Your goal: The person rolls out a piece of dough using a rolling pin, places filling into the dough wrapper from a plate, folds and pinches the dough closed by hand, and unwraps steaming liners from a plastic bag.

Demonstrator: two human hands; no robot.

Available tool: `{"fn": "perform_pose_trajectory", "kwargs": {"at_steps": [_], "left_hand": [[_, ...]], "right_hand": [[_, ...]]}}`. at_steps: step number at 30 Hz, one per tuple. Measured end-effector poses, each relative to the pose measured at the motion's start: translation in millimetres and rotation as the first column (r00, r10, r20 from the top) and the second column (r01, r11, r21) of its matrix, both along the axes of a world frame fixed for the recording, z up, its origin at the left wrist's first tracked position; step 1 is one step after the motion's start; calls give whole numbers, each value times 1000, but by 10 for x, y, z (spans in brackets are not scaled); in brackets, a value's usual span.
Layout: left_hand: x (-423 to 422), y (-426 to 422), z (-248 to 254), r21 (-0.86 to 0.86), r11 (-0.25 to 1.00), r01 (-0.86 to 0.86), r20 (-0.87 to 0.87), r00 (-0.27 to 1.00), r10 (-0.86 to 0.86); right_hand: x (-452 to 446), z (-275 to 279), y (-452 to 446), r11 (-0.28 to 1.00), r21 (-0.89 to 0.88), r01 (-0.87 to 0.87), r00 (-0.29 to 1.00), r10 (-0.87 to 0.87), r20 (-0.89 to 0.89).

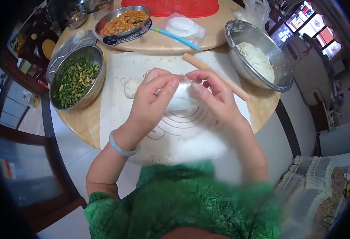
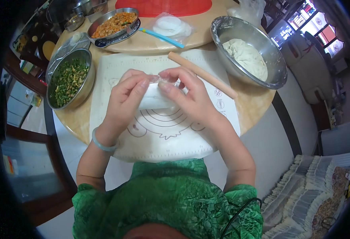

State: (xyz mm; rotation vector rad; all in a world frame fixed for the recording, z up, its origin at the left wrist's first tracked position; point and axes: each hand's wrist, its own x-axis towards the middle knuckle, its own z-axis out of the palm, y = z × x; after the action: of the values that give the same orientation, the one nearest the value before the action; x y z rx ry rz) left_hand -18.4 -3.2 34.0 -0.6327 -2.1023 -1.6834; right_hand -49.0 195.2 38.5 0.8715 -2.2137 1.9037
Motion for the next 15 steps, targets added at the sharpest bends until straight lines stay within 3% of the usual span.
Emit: {"fn": "perform_pose_trajectory", "kwargs": {"at_steps": [1, 4, 9, 12, 15], "left_hand": [[-7, -7, 31, 10, 1000, -5, 33, 999, 5], [-10, -8, 89, 88, 996, -22, 136, 991, 10], [-43, 70, -28, 450, 893, -15, 262, 958, -117], [-23, 63, 79, 498, 867, -18, 349, 919, -182], [-41, 97, 13, 346, 938, -13, 253, 964, -80]], "right_hand": [[-30, -20, 28, 995, -55, -79, 984, 86, 154], [-18, 49, 36, 977, -186, -100, 945, 152, 289], [-76, 21, -69, 944, -328, 30, 963, 60, 261], [-85, -16, -122, 937, -347, 37, 969, 51, 241], [-75, -63, -165, 941, -338, 31, 971, 52, 232]]}}
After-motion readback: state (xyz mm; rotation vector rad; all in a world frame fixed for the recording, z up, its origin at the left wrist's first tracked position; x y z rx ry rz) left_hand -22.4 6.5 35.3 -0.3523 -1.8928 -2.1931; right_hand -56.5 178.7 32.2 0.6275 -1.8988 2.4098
